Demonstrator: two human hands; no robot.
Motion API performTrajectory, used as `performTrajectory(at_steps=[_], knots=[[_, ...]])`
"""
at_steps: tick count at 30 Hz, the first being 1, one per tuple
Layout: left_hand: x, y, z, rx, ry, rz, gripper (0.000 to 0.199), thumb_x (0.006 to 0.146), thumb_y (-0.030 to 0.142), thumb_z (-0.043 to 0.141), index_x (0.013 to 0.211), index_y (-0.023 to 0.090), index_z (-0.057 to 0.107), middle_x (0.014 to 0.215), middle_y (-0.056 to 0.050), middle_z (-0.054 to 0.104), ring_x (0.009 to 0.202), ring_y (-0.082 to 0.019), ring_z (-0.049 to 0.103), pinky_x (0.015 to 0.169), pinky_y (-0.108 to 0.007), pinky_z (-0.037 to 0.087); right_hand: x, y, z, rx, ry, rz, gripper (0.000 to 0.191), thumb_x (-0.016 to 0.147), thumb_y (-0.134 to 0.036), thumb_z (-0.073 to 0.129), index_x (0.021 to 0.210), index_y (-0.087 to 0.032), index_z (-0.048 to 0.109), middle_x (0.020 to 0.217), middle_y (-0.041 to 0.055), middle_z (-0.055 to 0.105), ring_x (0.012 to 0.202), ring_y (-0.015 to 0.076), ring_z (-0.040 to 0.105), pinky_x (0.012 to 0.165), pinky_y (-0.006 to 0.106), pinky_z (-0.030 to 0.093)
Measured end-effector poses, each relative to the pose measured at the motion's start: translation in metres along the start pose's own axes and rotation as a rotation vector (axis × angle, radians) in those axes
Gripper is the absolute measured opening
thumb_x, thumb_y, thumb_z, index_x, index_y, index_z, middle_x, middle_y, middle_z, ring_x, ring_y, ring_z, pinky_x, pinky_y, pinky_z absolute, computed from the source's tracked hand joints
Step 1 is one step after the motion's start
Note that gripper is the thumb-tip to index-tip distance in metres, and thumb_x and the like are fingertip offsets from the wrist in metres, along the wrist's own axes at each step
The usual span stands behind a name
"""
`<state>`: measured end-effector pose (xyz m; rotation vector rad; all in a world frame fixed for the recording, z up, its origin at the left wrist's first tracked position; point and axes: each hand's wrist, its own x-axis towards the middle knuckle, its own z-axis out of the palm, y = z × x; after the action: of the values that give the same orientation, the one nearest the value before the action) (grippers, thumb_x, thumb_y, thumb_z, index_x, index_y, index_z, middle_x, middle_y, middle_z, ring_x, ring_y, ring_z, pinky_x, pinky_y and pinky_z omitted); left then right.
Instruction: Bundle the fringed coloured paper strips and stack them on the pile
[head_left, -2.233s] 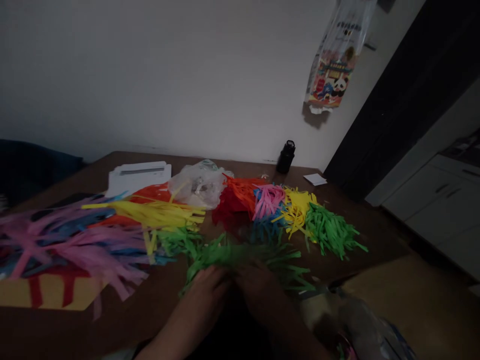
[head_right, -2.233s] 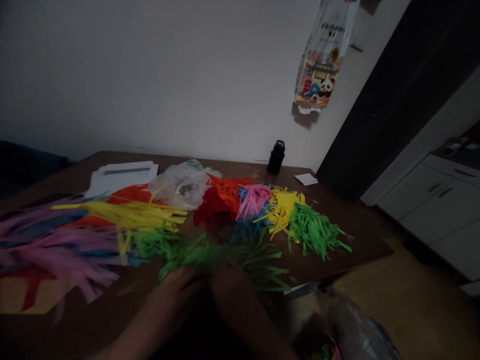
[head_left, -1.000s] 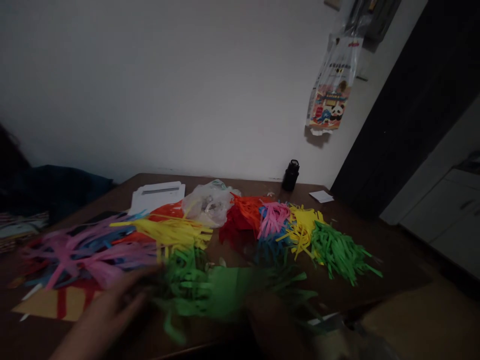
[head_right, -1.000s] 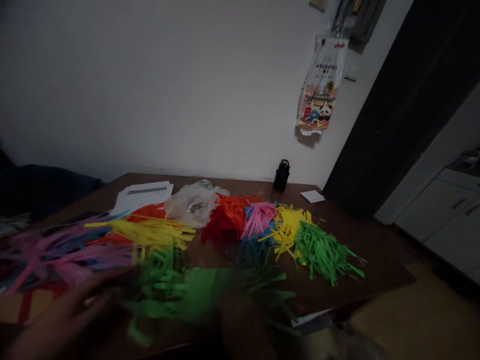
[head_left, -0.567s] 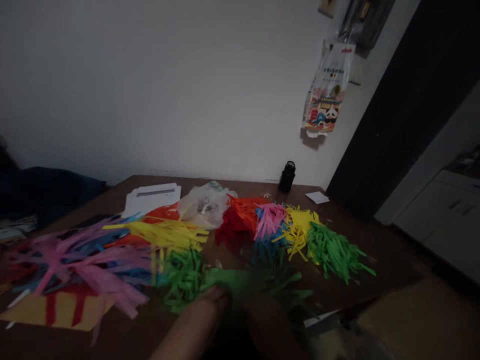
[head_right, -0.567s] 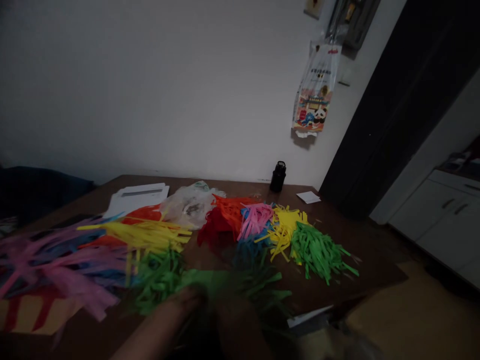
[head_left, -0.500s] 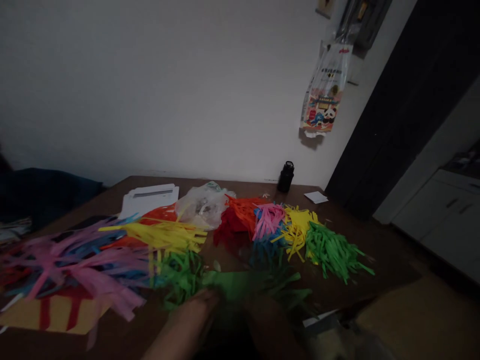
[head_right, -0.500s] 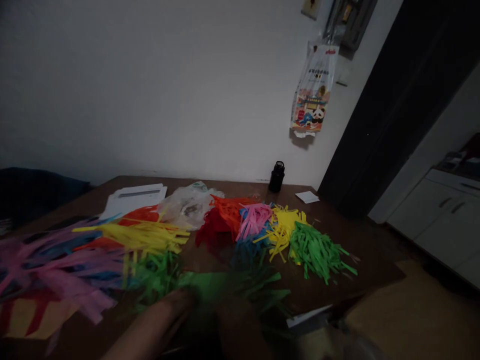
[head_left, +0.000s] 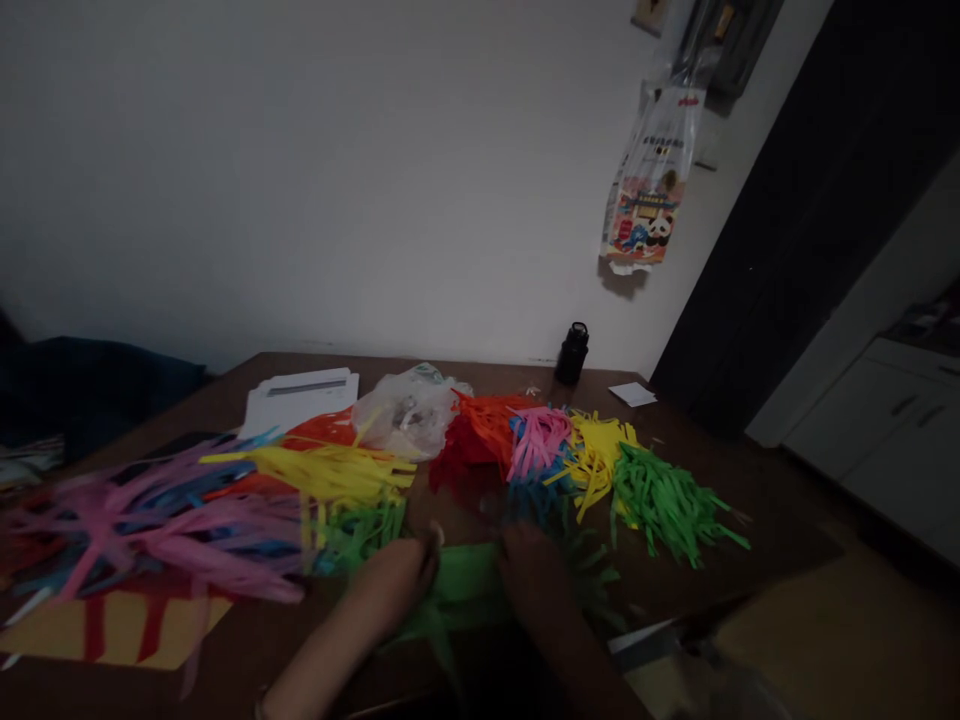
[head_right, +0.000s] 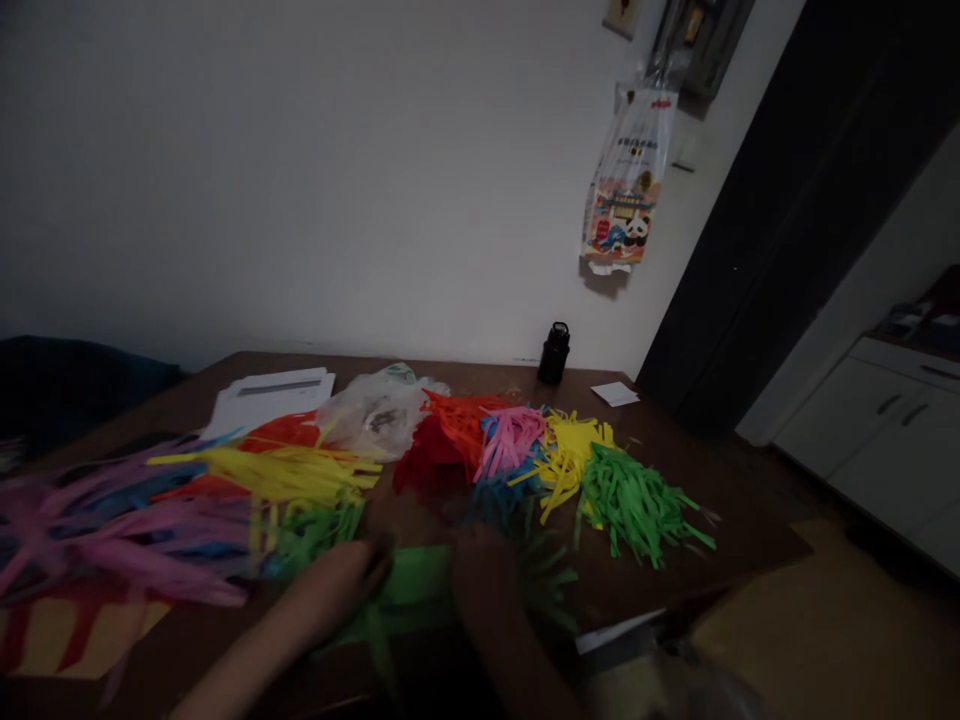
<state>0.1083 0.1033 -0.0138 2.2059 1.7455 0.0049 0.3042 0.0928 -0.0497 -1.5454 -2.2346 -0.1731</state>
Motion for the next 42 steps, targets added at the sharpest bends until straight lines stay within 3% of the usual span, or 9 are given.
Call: performTrajectory(at_steps=[4, 9, 13, 17, 22, 27, 33, 39, 42], knots=[[0.001, 0.001, -0.002, 0.022, 0.007, -0.003, 0.041, 0.096, 0.022, 0.029, 0.1, 0.012, 0.069, 0.098, -0.02, 0.077, 0.094, -0.027, 0.074, 0.075, -0.033, 0.051, -0.009, -0.009, -0.009, 0.01, -0.036, -0.19, 0.006, 0.086, -0.016, 0.065, 0.082, -0.02, 0.065, 0.087, 0.0039, 0.067, 0.086, 0.0217, 0.062, 0.074, 0.032, 0.044], [0.004, -0.001, -0.003, 0.033, 0.015, -0.004, 0.041, 0.096, 0.02, 0.03, 0.095, 0.013, 0.071, 0.094, -0.019, 0.078, 0.092, -0.026, 0.075, 0.073, -0.031, 0.052, -0.015, -0.016, -0.006, -0.016, -0.101, -0.363, 0.013, 0.09, -0.018, 0.062, 0.078, -0.02, 0.066, 0.082, 0.0021, 0.066, 0.082, 0.0187, 0.06, 0.081, 0.034, 0.044], [-0.004, -0.001, -0.011, 0.072, 0.088, 0.005, 0.039, 0.094, 0.015, 0.031, 0.106, 0.008, 0.067, 0.099, -0.023, 0.075, 0.093, -0.031, 0.073, 0.077, -0.041, 0.052, -0.012, -0.016, 0.004, -0.063, -0.068, -0.466, 0.016, 0.091, -0.014, 0.06, 0.077, -0.018, 0.067, 0.075, 0.002, 0.066, 0.082, 0.019, 0.059, 0.096, 0.039, 0.04], [-0.016, 0.013, -0.012, 0.129, 0.181, 0.196, 0.032, 0.085, 0.011, 0.049, 0.112, 0.017, 0.066, 0.125, -0.017, 0.066, 0.118, -0.031, 0.059, 0.099, -0.049, 0.041, -0.01, -0.012, 0.014, 0.034, 0.011, -0.46, 0.011, 0.09, -0.016, 0.062, 0.082, -0.02, 0.067, 0.078, 0.0008, 0.067, 0.08, 0.0182, 0.06, 0.092, 0.04, 0.04], [-0.018, 0.025, 0.005, 0.173, 0.142, 0.294, 0.036, 0.082, 0.001, 0.05, 0.099, 0.023, 0.072, 0.107, -0.008, 0.075, 0.109, -0.027, 0.065, 0.096, -0.042, 0.045, -0.015, -0.005, 0.013, 0.082, 0.087, -0.376, 0.01, 0.09, -0.015, 0.06, 0.08, -0.019, 0.062, 0.079, 0.0015, 0.067, 0.079, 0.0188, 0.06, 0.088, 0.04, 0.038], [-0.027, -0.007, 0.004, 0.198, 0.157, 0.215, 0.037, 0.079, 0.0, 0.045, 0.098, 0.018, 0.072, 0.105, -0.014, 0.073, 0.104, -0.033, 0.066, 0.091, -0.051, 0.044, -0.025, 0.002, 0.008, 0.076, 0.169, -0.348, 0.007, 0.088, -0.013, 0.06, 0.087, -0.02, 0.061, 0.087, 0.0019, 0.069, 0.086, 0.02, 0.061, 0.093, 0.042, 0.033], [-0.035, -0.068, 0.005, -0.045, 0.185, 0.26, 0.031, 0.076, 0.002, 0.043, 0.081, 0.02, 0.068, 0.09, -0.006, 0.072, 0.088, -0.022, 0.067, 0.079, -0.032, 0.047, -0.029, 0.003, 0.014, -0.012, 0.032, -0.377, 0.009, 0.088, -0.013, 0.061, 0.082, -0.018, 0.058, 0.085, 0.0029, 0.067, 0.089, 0.0217, 0.061, 0.093, 0.044, 0.033], [-0.035, -0.069, 0.012, -0.135, 0.196, 0.268, 0.027, 0.084, 0.012, 0.041, 0.083, 0.02, 0.067, 0.087, -0.006, 0.072, 0.085, -0.023, 0.067, 0.078, -0.033, 0.048, -0.02, -0.013, -0.004, 0.002, -0.112, -0.318, 0.025, 0.087, -0.041, 0.068, 0.096, -0.02, 0.058, 0.095, 0.0033, 0.066, 0.094, 0.0247, 0.058, 0.094, 0.049, 0.036], [-0.033, -0.069, 0.013, -0.187, 0.21, 0.287, 0.026, 0.086, 0.016, 0.04, 0.08, 0.021, 0.065, 0.084, -0.005, 0.071, 0.082, -0.021, 0.067, 0.076, -0.032, 0.05, -0.012, -0.018, -0.004, -0.049, -0.091, -0.364, 0.018, 0.088, -0.036, 0.067, 0.09, -0.02, 0.059, 0.094, 0.0034, 0.064, 0.094, 0.0253, 0.056, 0.092, 0.05, 0.038]])
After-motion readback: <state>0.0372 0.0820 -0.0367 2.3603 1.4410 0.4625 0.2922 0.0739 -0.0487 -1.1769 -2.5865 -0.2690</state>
